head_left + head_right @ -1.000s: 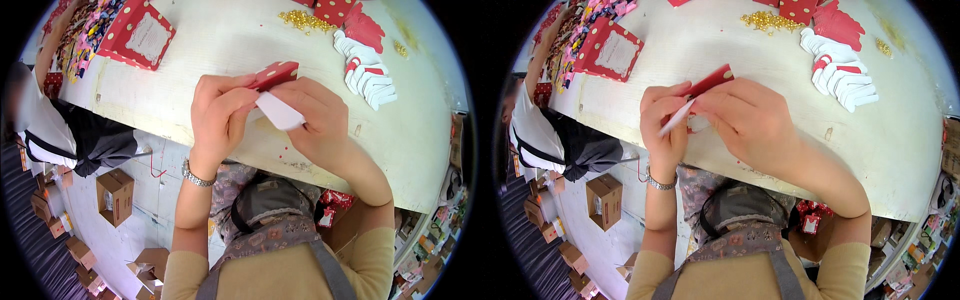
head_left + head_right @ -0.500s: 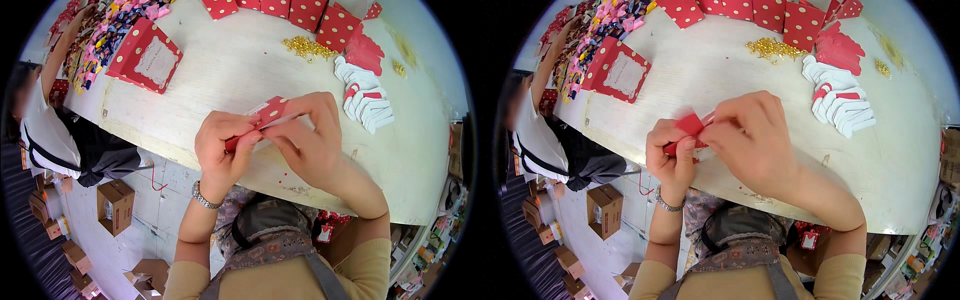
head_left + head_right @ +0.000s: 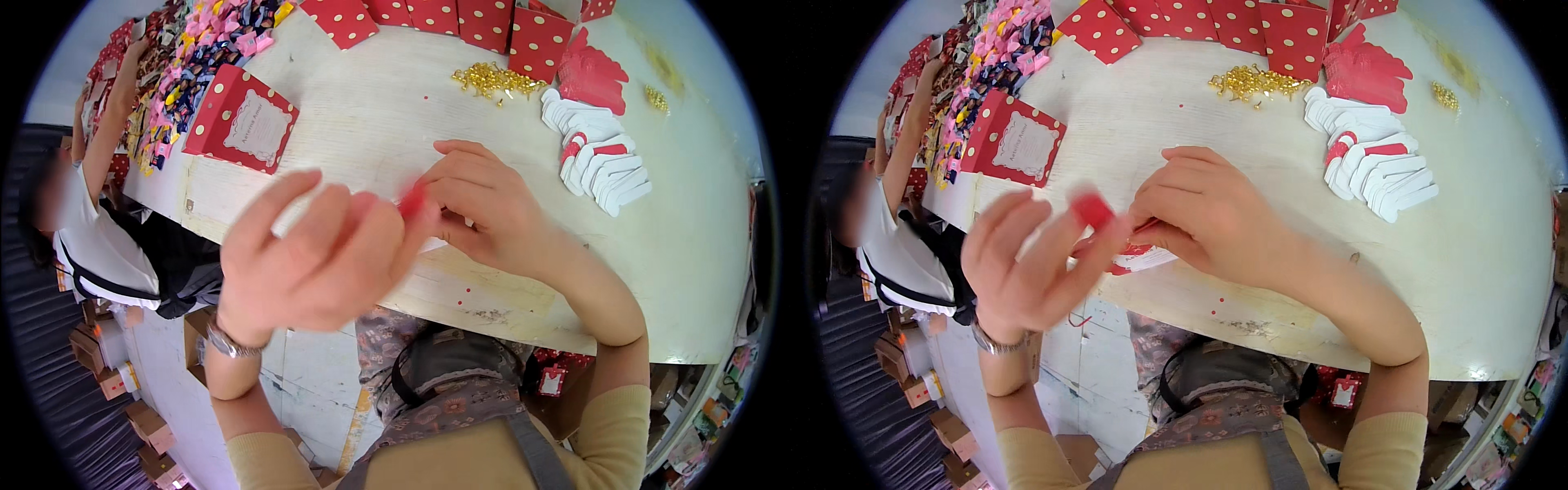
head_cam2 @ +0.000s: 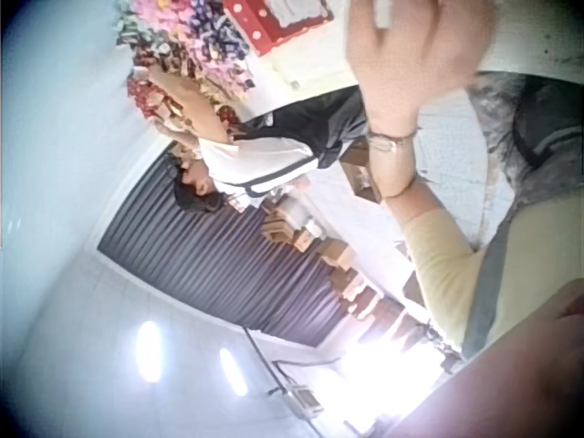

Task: The person assembles small red polka-dotted gift boxes by folding the flaps and inserting white tissue paper. They repeatedly pick up flat box components, fold them into shape, and place tissue paper inside before closing the lid.

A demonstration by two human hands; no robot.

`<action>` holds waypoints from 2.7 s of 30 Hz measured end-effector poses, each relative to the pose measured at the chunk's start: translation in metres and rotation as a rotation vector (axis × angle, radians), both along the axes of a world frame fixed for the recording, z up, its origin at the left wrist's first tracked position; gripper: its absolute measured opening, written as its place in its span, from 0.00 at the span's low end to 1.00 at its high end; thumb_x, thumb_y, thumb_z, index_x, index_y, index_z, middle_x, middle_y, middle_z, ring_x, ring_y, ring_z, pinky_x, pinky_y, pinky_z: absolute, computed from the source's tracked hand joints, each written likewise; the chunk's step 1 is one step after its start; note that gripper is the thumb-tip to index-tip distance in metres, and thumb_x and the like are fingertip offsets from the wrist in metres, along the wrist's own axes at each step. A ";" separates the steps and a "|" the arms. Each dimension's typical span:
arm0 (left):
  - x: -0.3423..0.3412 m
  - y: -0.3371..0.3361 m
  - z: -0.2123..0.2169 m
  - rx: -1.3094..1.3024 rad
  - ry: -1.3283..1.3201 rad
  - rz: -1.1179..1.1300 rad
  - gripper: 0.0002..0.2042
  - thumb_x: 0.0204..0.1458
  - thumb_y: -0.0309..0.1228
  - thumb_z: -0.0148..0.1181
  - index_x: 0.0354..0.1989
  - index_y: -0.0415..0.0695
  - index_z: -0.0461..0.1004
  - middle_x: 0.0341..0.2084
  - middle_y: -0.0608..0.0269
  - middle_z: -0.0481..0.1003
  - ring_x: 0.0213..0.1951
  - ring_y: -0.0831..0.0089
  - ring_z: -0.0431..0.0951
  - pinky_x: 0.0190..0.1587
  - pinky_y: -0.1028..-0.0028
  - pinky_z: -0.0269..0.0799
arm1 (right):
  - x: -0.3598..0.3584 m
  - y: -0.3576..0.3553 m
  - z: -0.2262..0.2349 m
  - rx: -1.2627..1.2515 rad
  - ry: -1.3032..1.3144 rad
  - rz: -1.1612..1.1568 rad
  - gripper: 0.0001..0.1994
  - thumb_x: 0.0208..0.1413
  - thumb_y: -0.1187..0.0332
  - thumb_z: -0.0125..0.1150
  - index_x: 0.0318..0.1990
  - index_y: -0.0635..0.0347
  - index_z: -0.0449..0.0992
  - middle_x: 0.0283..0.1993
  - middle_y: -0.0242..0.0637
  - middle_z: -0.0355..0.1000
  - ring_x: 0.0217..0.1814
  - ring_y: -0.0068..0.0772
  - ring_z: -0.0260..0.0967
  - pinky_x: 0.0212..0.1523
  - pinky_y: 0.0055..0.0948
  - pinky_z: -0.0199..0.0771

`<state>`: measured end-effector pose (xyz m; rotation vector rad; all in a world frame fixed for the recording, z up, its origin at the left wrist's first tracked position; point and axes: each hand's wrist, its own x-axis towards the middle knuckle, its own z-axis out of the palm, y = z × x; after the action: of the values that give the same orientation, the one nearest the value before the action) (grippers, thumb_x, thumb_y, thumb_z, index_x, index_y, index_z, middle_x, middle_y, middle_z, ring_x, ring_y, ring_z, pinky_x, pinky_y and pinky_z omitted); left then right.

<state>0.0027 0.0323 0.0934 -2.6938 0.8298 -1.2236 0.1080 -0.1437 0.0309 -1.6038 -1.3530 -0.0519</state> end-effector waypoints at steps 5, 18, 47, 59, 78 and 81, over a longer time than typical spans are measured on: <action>0.016 0.006 0.006 0.110 0.129 0.062 0.08 0.42 0.23 0.60 0.33 0.44 0.79 0.31 0.65 0.74 0.27 0.73 0.75 0.31 0.69 0.76 | -0.002 -0.003 0.003 -0.018 -0.044 -0.005 0.08 0.45 0.68 0.65 0.31 0.56 0.72 0.32 0.31 0.71 0.37 0.33 0.69 0.52 0.40 0.67; -0.022 -0.002 -0.008 -1.268 1.027 0.300 0.07 0.47 0.19 0.62 0.35 0.35 0.78 0.28 0.60 0.79 0.30 0.75 0.79 0.34 0.79 0.74 | -0.028 -0.002 -0.011 0.070 0.008 -0.088 0.07 0.42 0.68 0.67 0.29 0.54 0.75 0.30 0.27 0.70 0.31 0.28 0.68 0.49 0.40 0.68; -0.020 0.003 -0.048 -0.734 0.580 -0.156 0.08 0.38 0.25 0.67 0.27 0.46 0.75 0.26 0.62 0.77 0.28 0.65 0.79 0.26 0.75 0.75 | -0.032 0.001 -0.010 0.103 0.023 -0.091 0.12 0.35 0.71 0.70 0.28 0.56 0.73 0.34 0.29 0.73 0.31 0.31 0.67 0.41 0.36 0.67; -0.027 -0.008 -0.080 -1.037 0.452 -0.193 0.06 0.44 0.30 0.66 0.28 0.46 0.74 0.27 0.64 0.76 0.32 0.63 0.77 0.31 0.72 0.72 | -0.038 -0.006 0.008 0.036 -0.012 -0.136 0.12 0.34 0.78 0.66 0.26 0.53 0.71 0.30 0.29 0.74 0.28 0.33 0.63 0.34 0.34 0.61; -0.044 -0.034 -0.070 -1.647 0.596 -0.124 0.13 0.44 0.16 0.65 0.39 0.39 0.71 0.27 0.68 0.74 0.32 0.85 0.72 0.34 0.84 0.69 | -0.032 -0.003 0.022 -0.176 0.218 0.038 0.13 0.40 0.79 0.66 0.30 0.55 0.67 0.26 0.28 0.63 0.32 0.30 0.63 0.36 0.29 0.66; -0.049 -0.035 -0.063 -1.634 0.699 -0.125 0.12 0.46 0.15 0.62 0.38 0.39 0.71 0.27 0.67 0.74 0.32 0.84 0.73 0.36 0.83 0.70 | -0.033 -0.008 0.021 -0.258 0.475 0.076 0.14 0.43 0.78 0.67 0.35 0.57 0.67 0.30 0.30 0.64 0.33 0.27 0.65 0.33 0.25 0.71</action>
<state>-0.0466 -0.0031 0.0308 -4.5475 -0.3726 -1.1814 0.0746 -0.1518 0.0522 -1.6388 -1.0735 0.5363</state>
